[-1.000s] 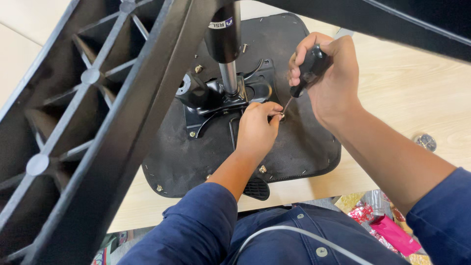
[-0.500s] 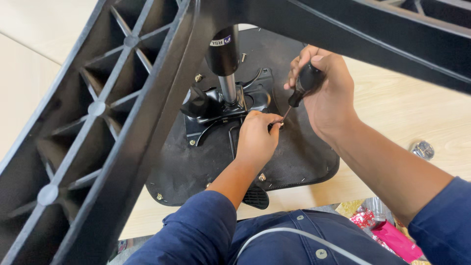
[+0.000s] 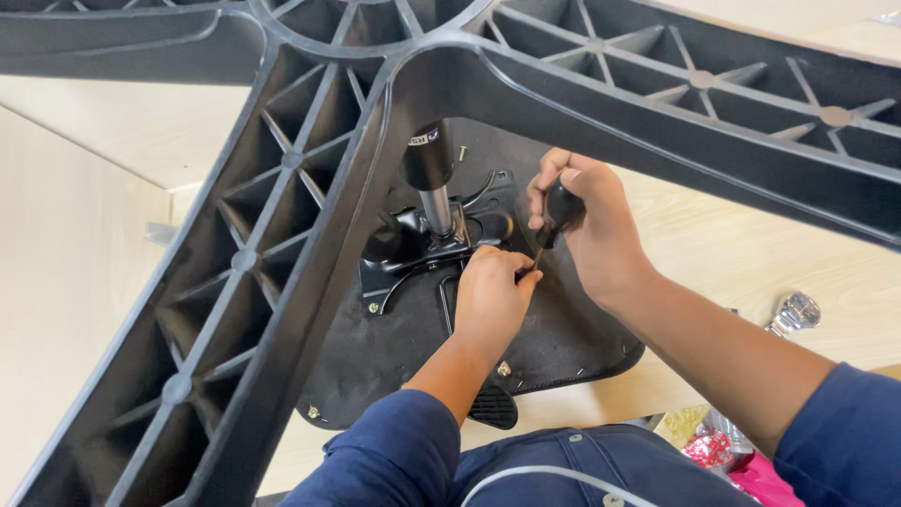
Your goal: The person uses a screwdriver to tighten screws on the underside of an office chair base, securing the central column to the seat. The chair is upside down on a wooden table while the person works.
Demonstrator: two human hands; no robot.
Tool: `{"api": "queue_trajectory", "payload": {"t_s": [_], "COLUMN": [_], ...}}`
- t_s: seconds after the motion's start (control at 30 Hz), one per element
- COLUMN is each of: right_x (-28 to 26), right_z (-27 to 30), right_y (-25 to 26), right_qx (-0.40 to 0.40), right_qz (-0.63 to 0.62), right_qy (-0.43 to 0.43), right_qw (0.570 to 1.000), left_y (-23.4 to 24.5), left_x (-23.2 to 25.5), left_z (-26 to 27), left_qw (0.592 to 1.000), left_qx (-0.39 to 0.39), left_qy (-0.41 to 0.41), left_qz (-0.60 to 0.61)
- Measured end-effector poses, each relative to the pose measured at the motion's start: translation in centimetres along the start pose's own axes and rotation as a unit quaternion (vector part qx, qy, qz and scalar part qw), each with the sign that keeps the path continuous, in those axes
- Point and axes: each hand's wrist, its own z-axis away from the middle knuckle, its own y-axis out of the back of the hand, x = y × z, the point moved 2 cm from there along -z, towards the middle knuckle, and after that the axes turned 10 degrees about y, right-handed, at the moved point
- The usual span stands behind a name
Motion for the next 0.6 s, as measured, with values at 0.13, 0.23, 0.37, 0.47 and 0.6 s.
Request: {"api": "queue_trajectory", "payload": {"t_s": [0.13,0.23,0.37,0.47,0.6], "right_x": [-0.5,-0.7,-0.7,-0.6,-0.8], "right_z": [0.7,0.8,0.8,0.5,0.3], "right_y": [-1.4,-2.2,-2.2,-1.7,-1.6], "right_qx": [-0.02,-0.02,-0.007,-0.009,-0.026], "right_qz": [0.08,0.123,0.147,0.095,0.025], "right_qy": [0.0,-0.004,-0.012,0.005,0.0], "right_qw": [0.997,0.992,0.989,0.995,0.999], "left_y": [0.1,0.3,0.5,0.6,0.7], "left_x": [-0.1,0.1,0.3,0.4,0.5], "left_z": [-0.4,-0.5,-0.4,-0.5,-0.6], "left_qw": [0.999,0.999,0.998,0.999,0.999], "left_qx": [-0.014,-0.019,-0.032,-0.03,-0.028], "left_qy": [0.041,0.034,0.039,0.029,0.014], "left_qz": [0.02,-0.008,-0.038,-0.032,-0.02]}}
